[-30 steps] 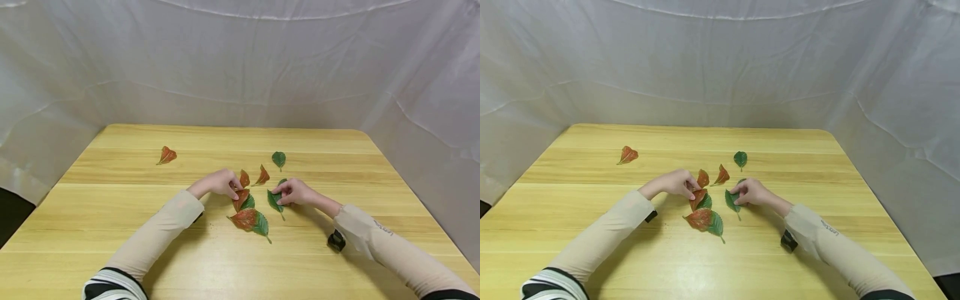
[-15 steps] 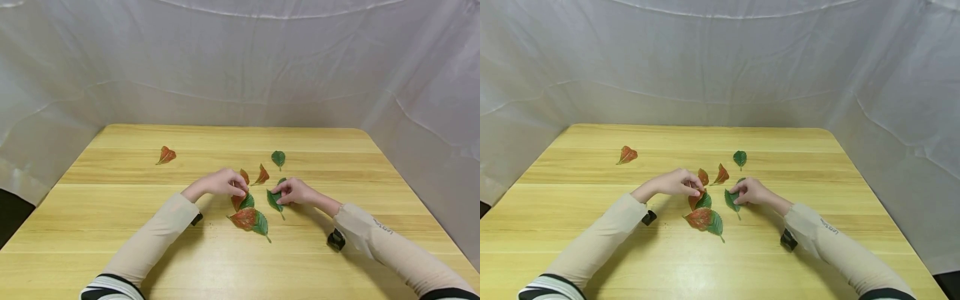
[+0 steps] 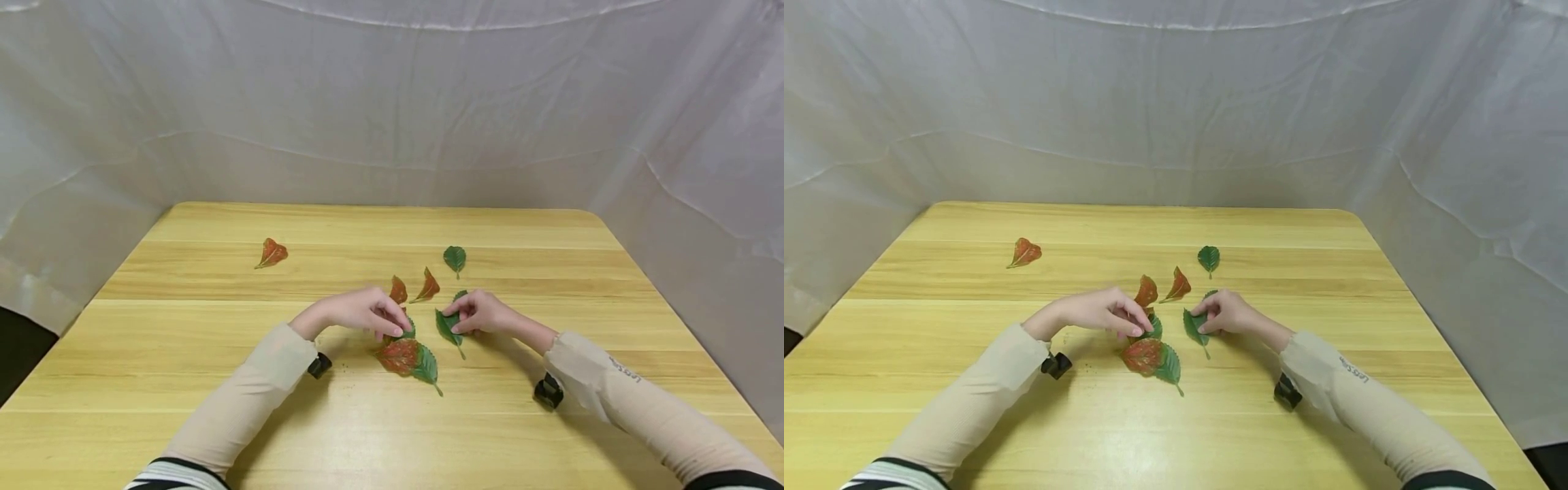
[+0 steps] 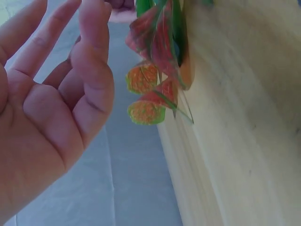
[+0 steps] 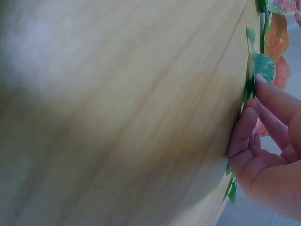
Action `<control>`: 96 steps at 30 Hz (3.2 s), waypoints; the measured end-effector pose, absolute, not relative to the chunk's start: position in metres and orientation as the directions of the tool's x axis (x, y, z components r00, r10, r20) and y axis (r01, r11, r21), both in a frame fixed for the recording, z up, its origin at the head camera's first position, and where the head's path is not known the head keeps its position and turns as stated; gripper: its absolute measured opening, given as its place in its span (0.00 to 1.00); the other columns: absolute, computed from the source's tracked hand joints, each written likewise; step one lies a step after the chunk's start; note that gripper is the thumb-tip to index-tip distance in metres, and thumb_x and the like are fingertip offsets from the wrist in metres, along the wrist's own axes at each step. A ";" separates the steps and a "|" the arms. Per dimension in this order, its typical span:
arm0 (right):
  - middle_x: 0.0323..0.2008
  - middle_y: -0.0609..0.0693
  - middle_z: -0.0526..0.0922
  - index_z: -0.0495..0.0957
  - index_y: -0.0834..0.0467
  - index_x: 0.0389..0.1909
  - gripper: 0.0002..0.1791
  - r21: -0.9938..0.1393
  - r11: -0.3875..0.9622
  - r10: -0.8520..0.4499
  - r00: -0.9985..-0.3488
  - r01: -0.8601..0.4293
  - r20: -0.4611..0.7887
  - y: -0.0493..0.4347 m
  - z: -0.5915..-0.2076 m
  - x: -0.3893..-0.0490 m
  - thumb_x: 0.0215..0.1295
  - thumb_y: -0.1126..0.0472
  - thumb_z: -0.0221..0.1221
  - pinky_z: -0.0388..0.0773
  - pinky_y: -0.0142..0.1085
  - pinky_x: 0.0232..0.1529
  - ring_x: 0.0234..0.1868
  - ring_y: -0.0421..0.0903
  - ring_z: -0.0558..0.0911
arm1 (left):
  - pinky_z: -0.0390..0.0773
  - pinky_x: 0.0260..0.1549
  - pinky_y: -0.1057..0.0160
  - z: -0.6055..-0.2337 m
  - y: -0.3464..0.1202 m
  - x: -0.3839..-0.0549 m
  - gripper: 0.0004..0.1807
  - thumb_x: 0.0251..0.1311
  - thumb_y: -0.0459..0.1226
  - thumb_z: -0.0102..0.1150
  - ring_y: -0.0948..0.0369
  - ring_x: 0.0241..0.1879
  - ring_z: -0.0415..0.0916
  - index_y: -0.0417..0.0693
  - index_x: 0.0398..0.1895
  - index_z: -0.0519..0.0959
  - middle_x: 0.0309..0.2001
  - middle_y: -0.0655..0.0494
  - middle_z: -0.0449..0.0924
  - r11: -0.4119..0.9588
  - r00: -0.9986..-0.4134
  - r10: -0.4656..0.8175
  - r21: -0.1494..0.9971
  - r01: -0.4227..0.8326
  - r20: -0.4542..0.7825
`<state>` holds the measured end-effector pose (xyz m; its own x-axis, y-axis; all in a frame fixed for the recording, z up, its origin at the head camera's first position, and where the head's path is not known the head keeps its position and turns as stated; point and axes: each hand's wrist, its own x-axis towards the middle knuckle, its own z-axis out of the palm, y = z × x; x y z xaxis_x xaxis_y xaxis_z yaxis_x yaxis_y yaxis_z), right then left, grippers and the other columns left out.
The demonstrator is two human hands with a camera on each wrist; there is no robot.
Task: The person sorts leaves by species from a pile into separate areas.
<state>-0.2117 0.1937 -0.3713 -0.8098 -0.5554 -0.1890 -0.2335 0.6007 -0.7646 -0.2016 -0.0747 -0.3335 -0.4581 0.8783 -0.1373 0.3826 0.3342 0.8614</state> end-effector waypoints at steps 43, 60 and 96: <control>0.15 0.48 0.72 0.77 0.71 0.41 0.16 -0.763 0.599 -0.559 -0.809 -0.244 -0.181 0.192 -0.371 -0.211 0.49 0.71 0.64 0.70 0.33 0.15 0.14 0.41 0.69 | 0.75 0.29 0.60 -0.339 -0.100 -0.219 0.09 0.53 0.24 0.55 0.62 0.24 0.74 0.26 0.37 0.78 0.31 0.50 0.81 0.121 -0.654 0.756 0.976 0.180 0.027; 0.15 0.47 0.73 0.78 0.69 0.41 0.16 -0.748 0.622 -0.542 -0.816 -0.230 -0.200 0.191 -0.371 -0.210 0.49 0.70 0.64 0.70 0.32 0.16 0.14 0.40 0.69 | 0.74 0.34 0.55 -0.350 -0.134 -0.242 0.12 0.55 0.26 0.55 0.63 0.29 0.74 0.27 0.42 0.76 0.40 0.47 0.79 0.208 -0.863 0.502 0.977 0.057 -0.056; 0.16 0.49 0.73 0.78 0.69 0.41 0.16 -0.753 0.614 -0.544 -0.818 -0.235 -0.189 0.195 -0.372 -0.209 0.50 0.69 0.64 0.70 0.32 0.16 0.14 0.40 0.68 | 0.74 0.38 0.61 -0.353 -0.194 -0.281 0.15 0.59 0.28 0.52 0.66 0.31 0.73 0.26 0.48 0.72 0.48 0.35 0.73 0.370 -0.987 0.120 0.927 -0.053 -0.104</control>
<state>-0.2087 0.1951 -0.3718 -0.8176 -0.5441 -0.1887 -0.2350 0.6143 -0.7532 -0.2808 -0.1943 -0.3532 -0.9872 0.1204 -0.1045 -0.0529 0.3704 0.9274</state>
